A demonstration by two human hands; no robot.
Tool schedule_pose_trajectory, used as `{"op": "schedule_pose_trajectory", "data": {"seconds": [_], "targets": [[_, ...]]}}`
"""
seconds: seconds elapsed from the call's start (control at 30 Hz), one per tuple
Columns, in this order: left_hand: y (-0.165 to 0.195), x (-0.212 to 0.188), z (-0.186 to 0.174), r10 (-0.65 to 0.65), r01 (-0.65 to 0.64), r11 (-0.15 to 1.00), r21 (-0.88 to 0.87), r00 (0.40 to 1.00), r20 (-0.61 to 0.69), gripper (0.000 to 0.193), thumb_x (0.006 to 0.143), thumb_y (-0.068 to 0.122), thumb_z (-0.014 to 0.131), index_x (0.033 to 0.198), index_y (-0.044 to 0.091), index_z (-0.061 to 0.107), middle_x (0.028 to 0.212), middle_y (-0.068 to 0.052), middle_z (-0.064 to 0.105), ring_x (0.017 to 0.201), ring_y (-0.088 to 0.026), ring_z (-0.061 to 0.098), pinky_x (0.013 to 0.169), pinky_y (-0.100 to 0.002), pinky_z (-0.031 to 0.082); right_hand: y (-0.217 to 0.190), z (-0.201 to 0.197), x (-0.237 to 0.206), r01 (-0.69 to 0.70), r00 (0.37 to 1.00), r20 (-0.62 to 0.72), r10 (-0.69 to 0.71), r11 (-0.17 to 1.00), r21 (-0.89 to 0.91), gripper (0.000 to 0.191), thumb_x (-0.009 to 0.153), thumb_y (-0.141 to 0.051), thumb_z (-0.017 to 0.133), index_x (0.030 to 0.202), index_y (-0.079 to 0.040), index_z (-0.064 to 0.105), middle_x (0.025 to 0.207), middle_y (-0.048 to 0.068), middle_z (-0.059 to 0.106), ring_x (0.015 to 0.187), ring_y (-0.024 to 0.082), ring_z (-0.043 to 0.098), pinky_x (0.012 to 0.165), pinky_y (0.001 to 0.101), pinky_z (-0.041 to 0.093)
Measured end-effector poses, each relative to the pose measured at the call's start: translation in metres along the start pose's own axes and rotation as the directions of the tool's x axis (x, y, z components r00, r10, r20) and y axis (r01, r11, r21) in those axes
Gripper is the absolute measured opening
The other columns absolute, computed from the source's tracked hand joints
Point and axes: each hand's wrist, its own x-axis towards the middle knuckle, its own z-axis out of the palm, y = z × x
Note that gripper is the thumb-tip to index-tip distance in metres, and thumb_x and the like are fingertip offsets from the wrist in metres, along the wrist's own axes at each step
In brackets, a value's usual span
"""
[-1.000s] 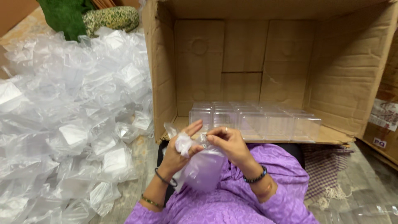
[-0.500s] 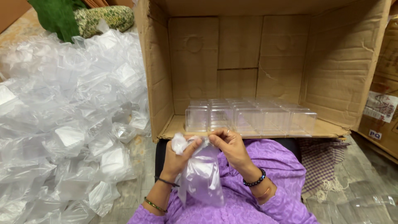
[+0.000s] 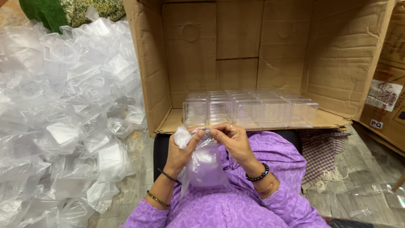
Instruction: The person sits on the floor and packs clear plastic boxes one at a time. They place a white foam insert into a plastic bag, insert a box into the bag, and place the bagged box into a large cardboard carton, repeating the cycle.
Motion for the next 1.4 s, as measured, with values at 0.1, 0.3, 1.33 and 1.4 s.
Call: {"op": "schedule_pose_trajectory", "data": {"seconds": [0.1,0.3,1.33,1.4], "targets": [[-0.001,-0.002,0.003,0.025,-0.025,1.000,0.003,1.000,-0.012,0.026,0.087,0.029,0.080,0.092,0.003,0.075,0.073,0.005,0.068,0.064,-0.002,0.055,0.055,-0.021,0.045,0.005,-0.003,-0.004,0.082,0.997,-0.011,-0.082,0.996,-0.040,0.012,0.098,-0.010,0.072,0.098,0.002,0.073,0.089,-0.001,0.068,0.080,0.006,0.058,0.071,0.0218,0.048],[-0.009,-0.006,0.008,0.022,-0.021,0.996,0.084,1.000,-0.012,0.029,0.094,0.028,0.079,0.088,0.000,0.077,0.070,0.001,0.063,0.064,-0.005,0.053,0.055,-0.023,0.043,0.013,-0.010,-0.009,0.108,0.994,-0.025,-0.108,0.994,0.000,0.009,0.100,-0.007,0.074,0.099,0.002,0.073,0.094,0.002,0.066,0.081,0.007,0.055,0.070,0.0218,0.045],[-0.042,-0.011,0.028,-0.050,0.063,0.997,-0.041,0.963,0.265,0.031,0.099,0.030,0.071,0.083,0.004,0.067,0.070,0.004,0.053,0.064,-0.006,0.045,0.056,-0.025,0.037,0.038,-0.034,-0.029,-0.137,0.988,-0.021,0.154,0.929,0.343,0.012,0.101,-0.017,0.064,0.096,-0.006,0.063,0.088,0.002,0.068,0.080,0.008,0.060,0.074,0.0238,0.050],[-0.050,-0.007,0.035,-0.115,0.117,0.993,0.007,0.961,0.252,0.033,0.102,0.032,0.070,0.087,0.002,0.065,0.074,0.002,0.054,0.065,-0.005,0.046,0.056,-0.025,0.038,0.047,-0.036,-0.031,-0.172,0.982,0.007,0.187,0.888,0.427,0.013,0.102,-0.020,0.064,0.097,-0.009,0.061,0.084,0.000,0.065,0.073,0.007,0.059,0.068,0.0217,0.049]]}}
